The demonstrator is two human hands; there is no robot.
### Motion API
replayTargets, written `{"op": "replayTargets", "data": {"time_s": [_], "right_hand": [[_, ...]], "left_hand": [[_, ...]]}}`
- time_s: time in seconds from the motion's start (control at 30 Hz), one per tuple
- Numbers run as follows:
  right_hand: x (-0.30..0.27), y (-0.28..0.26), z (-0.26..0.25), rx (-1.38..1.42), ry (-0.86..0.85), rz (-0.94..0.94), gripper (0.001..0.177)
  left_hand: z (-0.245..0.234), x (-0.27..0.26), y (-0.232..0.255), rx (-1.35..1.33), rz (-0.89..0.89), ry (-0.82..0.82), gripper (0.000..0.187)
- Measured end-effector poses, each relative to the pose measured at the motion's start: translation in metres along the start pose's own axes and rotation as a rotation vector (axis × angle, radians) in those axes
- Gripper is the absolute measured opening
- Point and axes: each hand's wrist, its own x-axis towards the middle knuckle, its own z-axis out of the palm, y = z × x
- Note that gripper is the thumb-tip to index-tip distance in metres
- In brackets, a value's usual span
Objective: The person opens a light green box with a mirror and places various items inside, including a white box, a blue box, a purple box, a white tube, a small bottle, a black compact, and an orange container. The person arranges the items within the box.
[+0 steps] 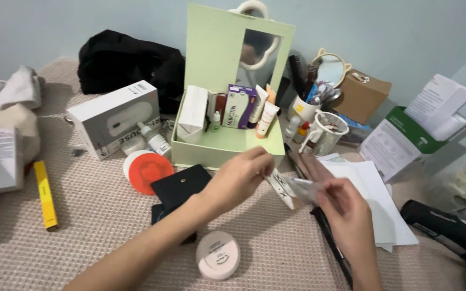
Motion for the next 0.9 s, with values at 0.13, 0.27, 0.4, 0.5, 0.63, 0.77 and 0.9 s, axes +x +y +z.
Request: {"op": "replayTargets", "data": {"time_s": [0.13, 0.27, 0.4, 0.5, 0.63, 0.77, 0.9], "right_hand": [[0.018, -0.039, 0.027, -0.065, -0.066, -0.256, 0.015], [0.029, -0.044, 0.049, -0.121, -0.034, -0.283, 0.013], [0.051, -0.022, 0.058, -0.030, 0.058, -0.135, 0.027], [0.081, -0.034, 0.053, -0.121, 0.120, -0.191, 0.027], [0.148, -0.015, 0.068, -0.228, 0.120, -0.135, 0.022], [0.183, 0.014, 0.090, -0.715, -0.030, 0.049, 0.021], [0.198, 0.038, 0.114, -0.988, -0.170, 0.166, 0.018]], "left_hand": [[-0.037, -0.009, 0.003, -0.003, 0.000, 0.121, 0.011], [-0.051, -0.021, -0.023, 0.119, -0.010, 0.206, 0.016], [-0.071, -0.018, -0.038, 0.217, -0.162, 0.193, 0.017], [-0.087, 0.000, -0.045, 0.207, -0.271, 0.182, 0.016], [-0.073, 0.030, -0.073, 0.171, -0.416, 0.133, 0.023], [-0.043, 0.048, -0.089, 0.084, -0.545, 0.025, 0.035], [0.015, 0.062, -0.121, 0.016, -0.651, -0.028, 0.024]]}}
